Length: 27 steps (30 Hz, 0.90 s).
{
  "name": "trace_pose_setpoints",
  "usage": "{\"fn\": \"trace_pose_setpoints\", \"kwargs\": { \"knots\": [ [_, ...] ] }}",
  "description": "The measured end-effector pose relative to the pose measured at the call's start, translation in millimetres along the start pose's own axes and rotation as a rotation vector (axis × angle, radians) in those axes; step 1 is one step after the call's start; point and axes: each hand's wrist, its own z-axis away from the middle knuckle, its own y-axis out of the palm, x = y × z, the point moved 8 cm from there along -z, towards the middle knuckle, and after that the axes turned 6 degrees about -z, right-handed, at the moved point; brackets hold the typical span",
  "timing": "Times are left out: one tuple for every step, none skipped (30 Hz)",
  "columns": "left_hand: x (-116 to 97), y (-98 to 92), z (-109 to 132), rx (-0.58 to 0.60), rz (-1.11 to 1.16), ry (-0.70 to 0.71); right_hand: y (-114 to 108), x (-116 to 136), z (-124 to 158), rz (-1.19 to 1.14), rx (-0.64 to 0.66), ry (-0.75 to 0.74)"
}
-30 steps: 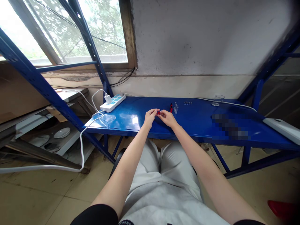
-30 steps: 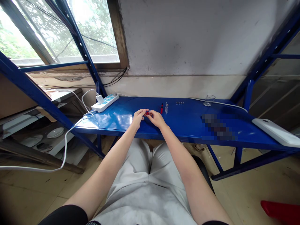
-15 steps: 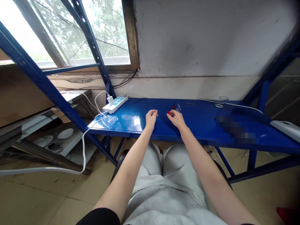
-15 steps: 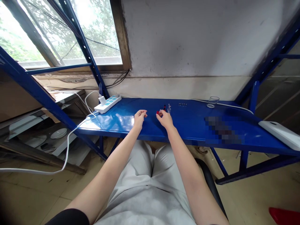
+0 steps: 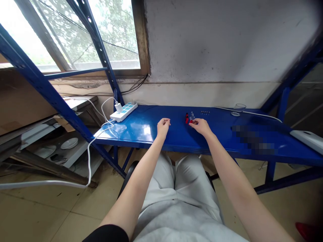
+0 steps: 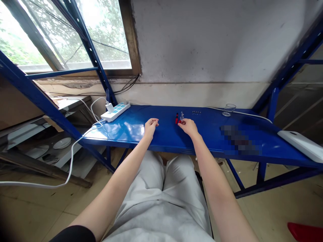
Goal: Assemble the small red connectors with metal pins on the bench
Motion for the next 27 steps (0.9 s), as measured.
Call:
{"fn": "trace_pose_setpoints", "kwargs": {
  "knots": [
    [0.0,-0.1,-0.1,0.0,-0.001,0.002,0.8,0.6,-1.1,0.01,0.011,-0.003],
    [0.1,-0.1,-0.3,0.0,0.0,0.006,1.9,1.7,-2.2,0.021,0.022,-0.006],
    [0.1,0.0,-0.5,0.002,0.001,0.009,3.1,3.2,-3.2,0.033,0.033,-0.01],
    [0.3,0.1,-0.6,0.004,0.002,0.012,4.4,4.8,-4.0,0.045,0.04,-0.012],
    [0.6,0.1,-0.8,0.005,0.002,0.012,5.4,6.1,-4.7,0.056,0.044,-0.01],
    [0.9,0.2,-0.9,0.008,0.002,0.013,6.4,7.3,-5.3,0.064,0.047,-0.006],
    [1.2,0.3,-1.0,0.01,0.002,0.013,7.4,8.3,-5.8,0.069,0.049,-0.001],
    [1.6,0.3,-1.0,0.01,0.002,0.013,8.3,9.1,-6.1,0.073,0.05,0.004],
    [1.9,0.4,-1.0,0.01,0.001,0.013,9.1,9.8,-6.4,0.076,0.051,0.011],
    [2.2,0.5,-1.1,0.01,0.0,0.014,9.8,10.3,-6.6,0.078,0.052,0.018],
    [2.3,0.6,-1.1,0.01,0.0,0.016,10.5,10.9,-6.8,0.082,0.052,0.023],
    [2.4,0.7,-1.1,0.01,-0.001,0.018,11.1,11.2,-7.0,0.087,0.051,0.029],
    [2.5,0.8,-1.2,0.01,-0.001,0.02,11.7,11.5,-7.1,0.091,0.05,0.035],
    [2.6,1.0,-1.3,0.01,-0.001,0.02,12.3,11.9,-7.4,0.095,0.049,0.039],
    [2.7,1.2,-1.4,0.01,-0.001,0.02,13.1,12.3,-7.6,0.097,0.05,0.039],
    [2.8,1.3,-1.6,0.01,-0.001,0.019,14.0,12.7,-7.9,0.099,0.051,0.038],
    [2.9,1.4,-1.8,0.01,-0.001,0.017,15.0,12.9,-8.3,0.1,0.054,0.037],
    [3.1,1.3,-1.9,0.008,-0.002,0.015,15.8,12.9,-8.8,0.102,0.056,0.034],
    [3.2,1.3,-2.1,0.007,-0.003,0.014,16.2,12.6,-9.4,0.105,0.058,0.032],
    [3.3,1.1,-2.2,0.005,-0.004,0.013,16.4,11.6,-10.1,0.107,0.06,0.032],
    [3.4,0.9,-2.2,0.003,-0.005,0.013,16.4,10.1,-10.7,0.105,0.064,0.035],
    [3.5,0.8,-2.2,0.003,-0.006,0.013,16.2,8.0,-11.3,0.096,0.074,0.041],
    [3.6,0.7,-2.1,0.003,-0.008,0.013,16.1,5.6,-11.6,0.081,0.088,0.048],
    [3.5,0.7,-2.1,0.005,-0.008,0.014,15.7,2.7,-11.5,0.061,0.104,0.059],
    [3.5,0.7,-2.0,0.007,-0.009,0.015,14.9,-0.2,-11.1,0.043,0.118,0.071],
    [3.5,0.7,-1.9,0.009,-0.009,0.017,13.5,-3.1,-10.2,0.032,0.124,0.085],
    [3.4,0.7,-1.9,0.011,-0.009,0.018,11.4,-5.7,-8.9,0.032,0.119,0.098]
  ]
}}
